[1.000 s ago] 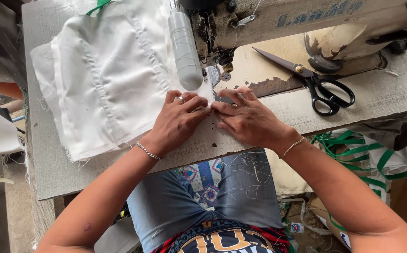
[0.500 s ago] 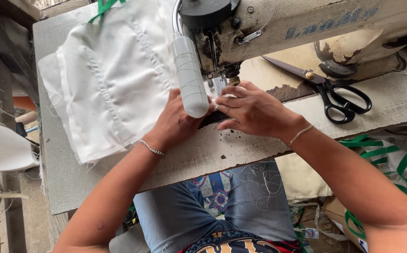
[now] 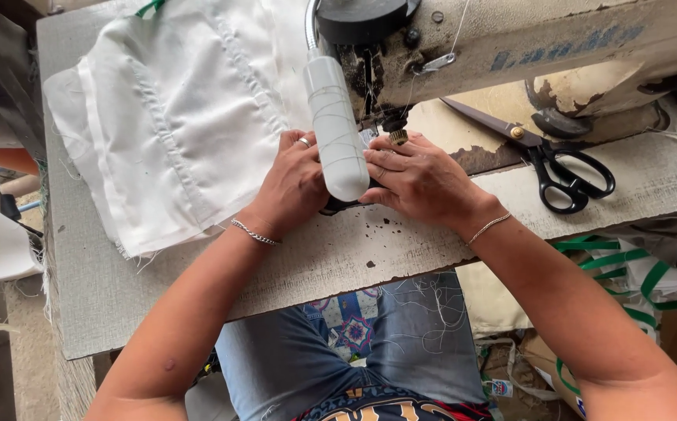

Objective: Reinforcing the handles of white fabric bags using an industrial sewing machine.

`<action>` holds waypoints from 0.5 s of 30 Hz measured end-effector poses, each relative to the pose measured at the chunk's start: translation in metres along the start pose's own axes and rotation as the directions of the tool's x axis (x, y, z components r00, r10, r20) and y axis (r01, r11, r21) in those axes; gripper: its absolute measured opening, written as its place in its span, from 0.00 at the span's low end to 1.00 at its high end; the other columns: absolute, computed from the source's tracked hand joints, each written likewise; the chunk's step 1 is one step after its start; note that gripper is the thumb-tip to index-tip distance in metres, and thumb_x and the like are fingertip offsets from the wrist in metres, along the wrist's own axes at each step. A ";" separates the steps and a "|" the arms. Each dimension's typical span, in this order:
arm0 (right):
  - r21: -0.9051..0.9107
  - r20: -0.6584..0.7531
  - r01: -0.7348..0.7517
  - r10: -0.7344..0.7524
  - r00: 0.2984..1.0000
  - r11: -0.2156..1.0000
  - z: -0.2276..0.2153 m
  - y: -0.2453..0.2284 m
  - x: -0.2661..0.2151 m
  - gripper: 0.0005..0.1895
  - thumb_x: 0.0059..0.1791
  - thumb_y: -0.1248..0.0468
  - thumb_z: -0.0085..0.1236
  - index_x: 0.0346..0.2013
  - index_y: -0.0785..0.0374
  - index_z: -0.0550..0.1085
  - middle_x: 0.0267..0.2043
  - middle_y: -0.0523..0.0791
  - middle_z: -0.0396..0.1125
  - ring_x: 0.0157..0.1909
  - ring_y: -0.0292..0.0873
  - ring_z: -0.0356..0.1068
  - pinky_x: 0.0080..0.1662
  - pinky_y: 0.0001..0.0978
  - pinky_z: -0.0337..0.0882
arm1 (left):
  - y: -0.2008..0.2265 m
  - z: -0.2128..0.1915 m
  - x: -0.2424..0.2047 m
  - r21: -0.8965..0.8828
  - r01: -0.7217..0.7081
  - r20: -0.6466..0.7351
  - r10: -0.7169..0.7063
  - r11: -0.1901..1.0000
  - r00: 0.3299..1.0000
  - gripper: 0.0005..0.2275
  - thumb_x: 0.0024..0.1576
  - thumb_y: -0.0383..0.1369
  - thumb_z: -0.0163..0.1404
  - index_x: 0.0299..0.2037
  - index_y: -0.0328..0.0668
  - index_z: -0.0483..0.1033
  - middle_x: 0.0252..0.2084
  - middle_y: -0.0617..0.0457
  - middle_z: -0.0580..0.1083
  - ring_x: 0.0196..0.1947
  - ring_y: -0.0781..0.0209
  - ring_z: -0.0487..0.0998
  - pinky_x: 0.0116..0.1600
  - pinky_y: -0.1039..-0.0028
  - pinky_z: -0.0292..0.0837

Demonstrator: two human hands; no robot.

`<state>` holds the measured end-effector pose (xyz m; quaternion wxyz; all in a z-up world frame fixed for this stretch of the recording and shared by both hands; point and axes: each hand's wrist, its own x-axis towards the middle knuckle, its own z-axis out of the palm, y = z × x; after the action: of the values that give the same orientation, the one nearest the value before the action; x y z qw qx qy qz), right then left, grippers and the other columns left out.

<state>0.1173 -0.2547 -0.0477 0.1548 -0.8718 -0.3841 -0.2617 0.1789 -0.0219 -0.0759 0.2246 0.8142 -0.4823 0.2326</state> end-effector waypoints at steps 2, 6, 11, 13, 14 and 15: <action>-0.007 0.007 -0.008 0.008 1.000 1.000 0.002 0.000 -0.004 0.25 0.55 0.45 0.55 0.43 0.65 0.80 0.46 0.51 0.76 0.57 0.52 0.73 0.56 0.49 0.71 | 0.003 -0.004 0.004 0.013 -0.009 -0.004 0.009 1.000 1.000 0.05 0.54 0.30 0.48 0.28 0.43 0.76 0.29 0.57 0.69 0.38 0.53 0.72 0.52 0.58 0.65; -0.029 -0.002 -0.016 0.016 1.000 0.999 0.003 0.002 -0.001 0.26 0.56 0.44 0.54 0.43 0.66 0.81 0.45 0.51 0.76 0.56 0.51 0.73 0.56 0.48 0.71 | 0.002 -0.007 0.010 0.032 -0.019 -0.006 0.019 0.999 1.000 0.05 0.54 0.29 0.47 0.27 0.43 0.76 0.29 0.56 0.68 0.38 0.52 0.72 0.51 0.57 0.66; -0.083 0.042 -0.032 0.035 0.998 0.996 -0.009 -0.010 0.004 0.27 0.56 0.43 0.53 0.46 0.66 0.81 0.46 0.52 0.76 0.58 0.53 0.72 0.54 0.47 0.73 | 0.008 -0.016 0.014 0.028 -0.010 -0.005 0.010 1.000 1.000 0.05 0.55 0.30 0.51 0.27 0.48 0.74 0.31 0.57 0.68 0.41 0.51 0.74 0.49 0.60 0.65; -0.062 -0.081 -0.030 0.025 0.996 0.998 -0.034 -0.018 0.000 0.19 0.55 0.50 0.58 0.31 0.64 0.74 0.33 0.47 0.66 0.43 0.50 0.69 0.43 0.44 0.72 | 0.003 -0.015 0.017 0.040 -0.018 -0.016 0.019 0.999 1.000 0.05 0.55 0.31 0.52 0.26 0.48 0.74 0.32 0.58 0.68 0.43 0.52 0.74 0.49 0.60 0.64; -0.017 -0.185 -0.034 0.030 0.982 0.999 -0.045 -0.028 -0.007 0.24 0.54 0.57 0.63 0.17 0.61 0.68 0.20 0.42 0.56 0.28 0.48 0.66 0.33 0.40 0.71 | 0.006 -0.012 0.011 0.036 -0.005 -0.010 0.005 0.999 1.000 0.06 0.54 0.32 0.52 0.25 0.49 0.74 0.33 0.59 0.69 0.46 0.54 0.75 0.50 0.61 0.63; -0.013 -0.178 -0.042 0.039 0.983 0.999 -0.064 -0.019 -0.027 0.24 0.54 0.57 0.63 0.17 0.61 0.68 0.20 0.42 0.56 0.28 0.48 0.66 0.33 0.40 0.71 | 0.012 -0.018 0.011 0.026 -0.001 -0.005 0.002 1.000 1.000 0.06 0.54 0.32 0.52 0.25 0.49 0.74 0.33 0.59 0.69 0.46 0.54 0.75 0.50 0.61 0.63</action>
<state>0.0664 -0.2885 -0.0104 0.1863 -0.8540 -0.3486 -0.3383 0.1699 -0.0235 -0.0533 0.2150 0.8160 -0.4793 0.2411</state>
